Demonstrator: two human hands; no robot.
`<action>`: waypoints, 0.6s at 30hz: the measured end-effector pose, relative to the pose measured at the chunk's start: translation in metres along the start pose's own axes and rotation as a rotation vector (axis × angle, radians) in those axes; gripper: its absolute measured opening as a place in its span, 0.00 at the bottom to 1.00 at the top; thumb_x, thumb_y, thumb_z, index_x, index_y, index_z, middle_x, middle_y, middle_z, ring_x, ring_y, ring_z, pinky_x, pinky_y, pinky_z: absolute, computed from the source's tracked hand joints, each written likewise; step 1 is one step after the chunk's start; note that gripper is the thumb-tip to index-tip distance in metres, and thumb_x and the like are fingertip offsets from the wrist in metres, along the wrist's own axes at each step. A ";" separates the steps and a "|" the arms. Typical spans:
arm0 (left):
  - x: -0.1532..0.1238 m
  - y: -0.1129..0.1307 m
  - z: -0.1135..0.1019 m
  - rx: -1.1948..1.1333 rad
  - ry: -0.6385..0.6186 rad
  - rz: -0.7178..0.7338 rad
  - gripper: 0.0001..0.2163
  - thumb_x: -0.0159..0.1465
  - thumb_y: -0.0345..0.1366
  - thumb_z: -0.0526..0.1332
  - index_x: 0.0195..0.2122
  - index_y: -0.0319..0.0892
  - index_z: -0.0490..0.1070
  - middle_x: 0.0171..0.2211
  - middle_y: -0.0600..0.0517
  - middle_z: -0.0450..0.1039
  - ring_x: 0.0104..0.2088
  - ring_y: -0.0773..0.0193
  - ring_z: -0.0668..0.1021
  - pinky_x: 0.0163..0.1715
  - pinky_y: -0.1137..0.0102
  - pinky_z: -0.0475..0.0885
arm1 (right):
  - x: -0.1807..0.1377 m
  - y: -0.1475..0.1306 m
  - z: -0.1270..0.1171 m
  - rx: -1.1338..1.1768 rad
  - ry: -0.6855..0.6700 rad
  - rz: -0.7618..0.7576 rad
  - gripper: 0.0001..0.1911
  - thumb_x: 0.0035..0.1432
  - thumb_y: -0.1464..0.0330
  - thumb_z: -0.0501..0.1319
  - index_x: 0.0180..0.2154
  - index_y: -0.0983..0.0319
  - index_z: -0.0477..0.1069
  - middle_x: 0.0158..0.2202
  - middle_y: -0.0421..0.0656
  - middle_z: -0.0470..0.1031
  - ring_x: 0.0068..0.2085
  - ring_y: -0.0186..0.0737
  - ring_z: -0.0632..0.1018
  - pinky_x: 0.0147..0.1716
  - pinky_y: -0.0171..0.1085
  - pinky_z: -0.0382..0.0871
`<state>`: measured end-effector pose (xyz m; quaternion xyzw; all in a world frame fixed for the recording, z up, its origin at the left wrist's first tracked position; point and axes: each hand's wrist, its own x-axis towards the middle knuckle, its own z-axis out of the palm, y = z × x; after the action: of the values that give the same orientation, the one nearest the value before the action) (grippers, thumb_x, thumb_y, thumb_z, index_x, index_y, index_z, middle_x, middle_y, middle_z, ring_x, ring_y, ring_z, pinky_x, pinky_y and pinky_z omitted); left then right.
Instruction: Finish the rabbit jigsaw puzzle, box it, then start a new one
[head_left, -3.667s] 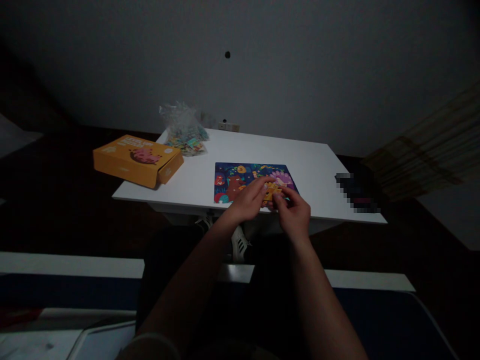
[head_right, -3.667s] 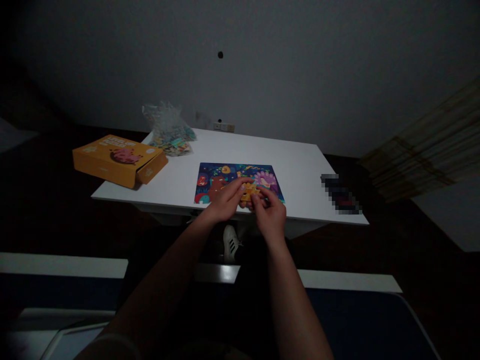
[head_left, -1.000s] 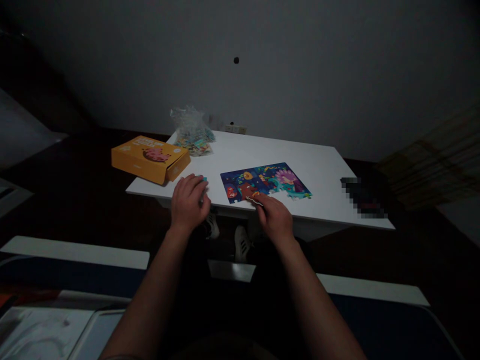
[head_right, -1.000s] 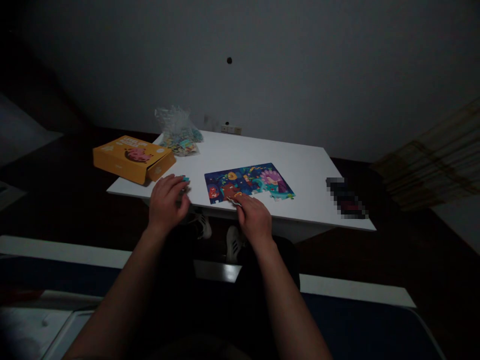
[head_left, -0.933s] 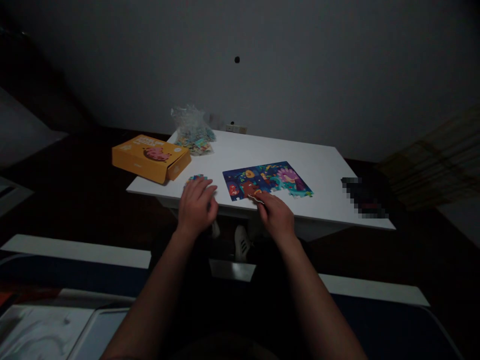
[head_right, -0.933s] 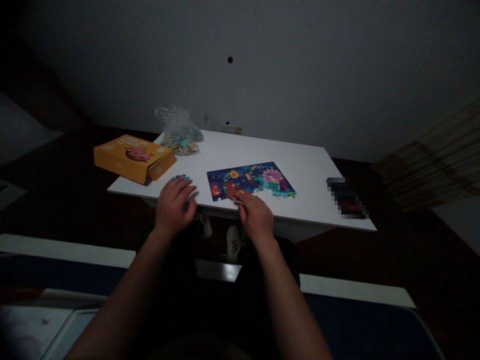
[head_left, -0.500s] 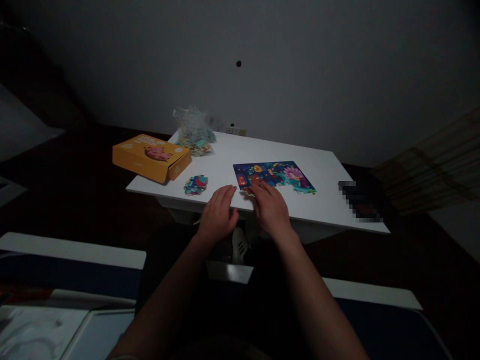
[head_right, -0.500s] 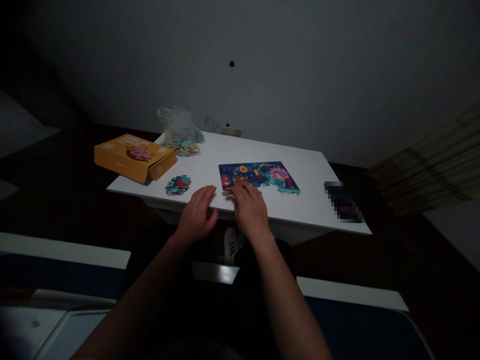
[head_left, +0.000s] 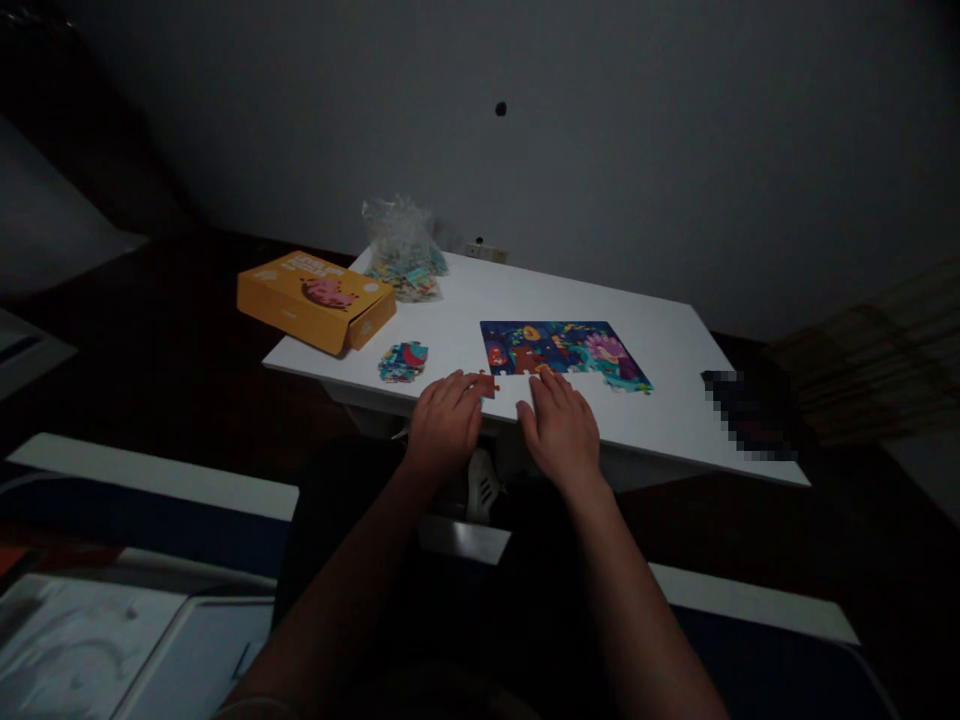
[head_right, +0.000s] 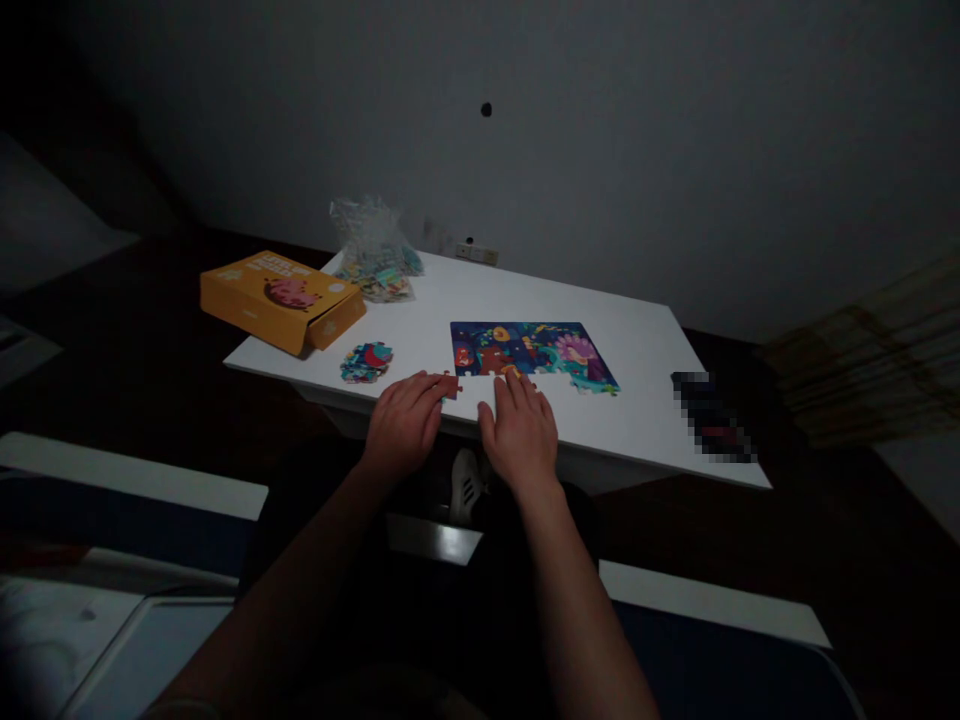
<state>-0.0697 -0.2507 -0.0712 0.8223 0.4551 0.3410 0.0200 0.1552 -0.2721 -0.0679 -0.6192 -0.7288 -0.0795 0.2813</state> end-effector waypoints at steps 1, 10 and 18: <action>0.000 0.000 -0.001 -0.002 0.017 -0.019 0.20 0.79 0.30 0.56 0.68 0.48 0.76 0.67 0.46 0.82 0.71 0.48 0.78 0.71 0.48 0.72 | -0.004 0.005 -0.005 -0.008 -0.023 -0.010 0.25 0.80 0.59 0.59 0.71 0.61 0.74 0.75 0.60 0.75 0.75 0.70 0.74 0.71 0.71 0.69; 0.007 0.009 0.007 -0.013 0.110 -0.118 0.17 0.74 0.28 0.58 0.60 0.44 0.78 0.63 0.40 0.83 0.68 0.43 0.80 0.69 0.42 0.74 | -0.030 0.038 -0.028 0.094 0.008 -0.098 0.17 0.77 0.57 0.67 0.59 0.57 0.84 0.65 0.54 0.85 0.62 0.63 0.86 0.60 0.62 0.81; 0.005 0.022 0.009 0.020 -0.094 0.124 0.19 0.77 0.33 0.61 0.67 0.42 0.77 0.69 0.40 0.80 0.72 0.43 0.78 0.78 0.42 0.68 | -0.038 0.043 -0.032 0.213 0.134 -0.125 0.11 0.79 0.62 0.67 0.53 0.54 0.88 0.55 0.46 0.91 0.53 0.52 0.91 0.56 0.52 0.85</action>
<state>-0.0465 -0.2567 -0.0683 0.8641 0.4053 0.2980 0.0122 0.2090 -0.3100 -0.0703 -0.5324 -0.7498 -0.0602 0.3881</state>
